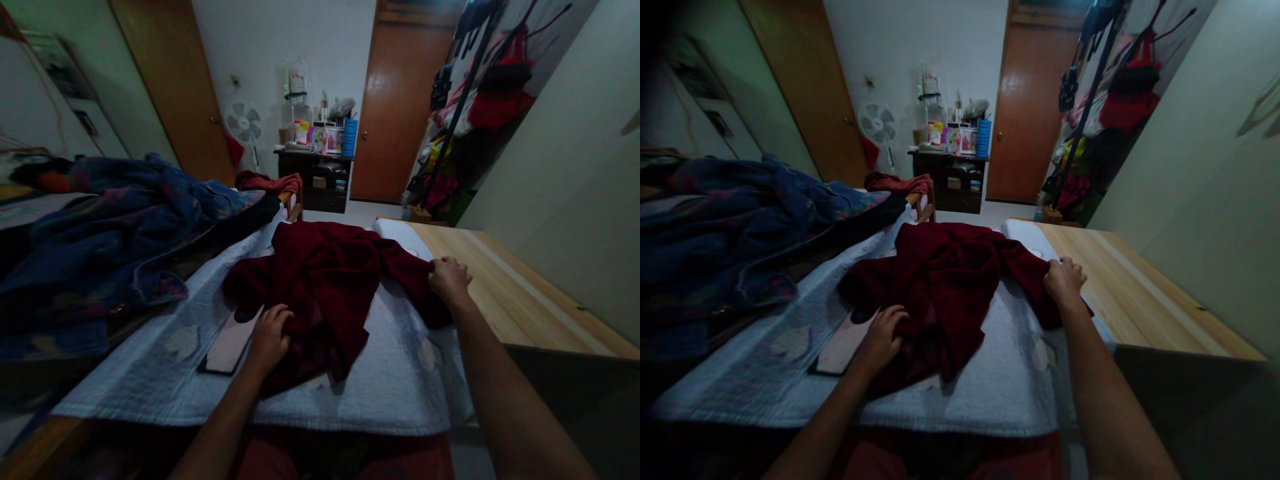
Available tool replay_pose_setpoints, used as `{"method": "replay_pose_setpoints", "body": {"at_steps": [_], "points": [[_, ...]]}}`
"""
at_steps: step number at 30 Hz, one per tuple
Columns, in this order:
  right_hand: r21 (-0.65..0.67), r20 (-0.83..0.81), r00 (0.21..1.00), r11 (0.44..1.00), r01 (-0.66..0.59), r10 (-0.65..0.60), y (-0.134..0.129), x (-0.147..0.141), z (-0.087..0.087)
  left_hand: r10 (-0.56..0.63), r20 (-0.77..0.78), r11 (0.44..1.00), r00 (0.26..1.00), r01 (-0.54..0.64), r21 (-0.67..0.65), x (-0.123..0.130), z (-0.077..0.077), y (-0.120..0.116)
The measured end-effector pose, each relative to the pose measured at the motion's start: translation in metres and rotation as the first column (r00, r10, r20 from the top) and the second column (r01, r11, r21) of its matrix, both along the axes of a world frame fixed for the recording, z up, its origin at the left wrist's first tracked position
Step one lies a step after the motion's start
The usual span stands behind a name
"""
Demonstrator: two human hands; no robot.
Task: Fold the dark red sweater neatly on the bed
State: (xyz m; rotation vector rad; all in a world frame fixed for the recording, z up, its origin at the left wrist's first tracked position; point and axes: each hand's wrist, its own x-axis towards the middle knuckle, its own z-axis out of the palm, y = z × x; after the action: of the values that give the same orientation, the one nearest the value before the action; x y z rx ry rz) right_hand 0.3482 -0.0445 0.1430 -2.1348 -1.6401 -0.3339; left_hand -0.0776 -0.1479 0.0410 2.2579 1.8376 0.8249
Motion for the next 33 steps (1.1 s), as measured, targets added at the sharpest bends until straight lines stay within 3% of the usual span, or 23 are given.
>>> {"method": "replay_pose_setpoints", "body": {"at_steps": [3,5,6,9,15,21,25,28,30,33], "points": [[0.013,-0.01,0.987,0.987,-0.162,0.162,-0.004,-0.031,-0.022,0.178,0.02,0.98,0.984,-0.179,0.091,0.001,-0.001,-0.002],[0.002,-0.153,0.913,0.924,-0.382,0.378,-0.008,-0.059,-0.037,0.246,0.081,0.966,0.966,-0.251,0.063,0.001,-0.002,-0.004],[0.008,-0.259,0.872,0.903,-0.429,0.416,-0.011,-0.073,-0.045,0.243,0.109,0.968,0.964,-0.248,0.029,0.001,-0.003,-0.005],[-0.02,-0.503,0.775,0.892,-0.452,0.382,-0.017,-0.109,-0.067,0.174,0.129,0.984,0.976,-0.168,-0.053,0.003,-0.001,-0.009],[0.086,-0.588,0.687,0.877,-0.472,0.427,-0.02,-0.135,-0.1,0.175,0.029,0.978,0.984,-0.17,-0.122,0.012,0.008,-0.01],[0.223,-0.558,0.68,0.875,-0.43,0.476,-0.022,-0.114,-0.089,0.202,-0.113,0.951,0.973,-0.223,-0.213,0.014,0.015,-0.011],[0.233,-0.423,0.862,0.953,-0.193,0.278,-0.038,-0.106,-0.081,0.209,-0.137,0.938,0.968,-0.238,-0.253,0.016,0.022,-0.019],[0.232,-0.293,0.941,0.968,-0.1,0.167,-0.053,-0.114,-0.078,0.22,-0.047,0.93,0.974,-0.224,-0.291,0.016,0.023,-0.023],[0.267,-0.274,0.93,0.948,-0.171,0.245,-0.061,-0.124,-0.076,0.189,0.077,0.949,0.979,-0.162,-0.269,0.013,0.021,-0.022],[0.175,-0.338,0.803,0.871,-0.459,0.491,-0.072,-0.141,-0.077,0.094,0.315,0.981,0.944,-0.033,-0.193,0.005,0.018,-0.016]]}}
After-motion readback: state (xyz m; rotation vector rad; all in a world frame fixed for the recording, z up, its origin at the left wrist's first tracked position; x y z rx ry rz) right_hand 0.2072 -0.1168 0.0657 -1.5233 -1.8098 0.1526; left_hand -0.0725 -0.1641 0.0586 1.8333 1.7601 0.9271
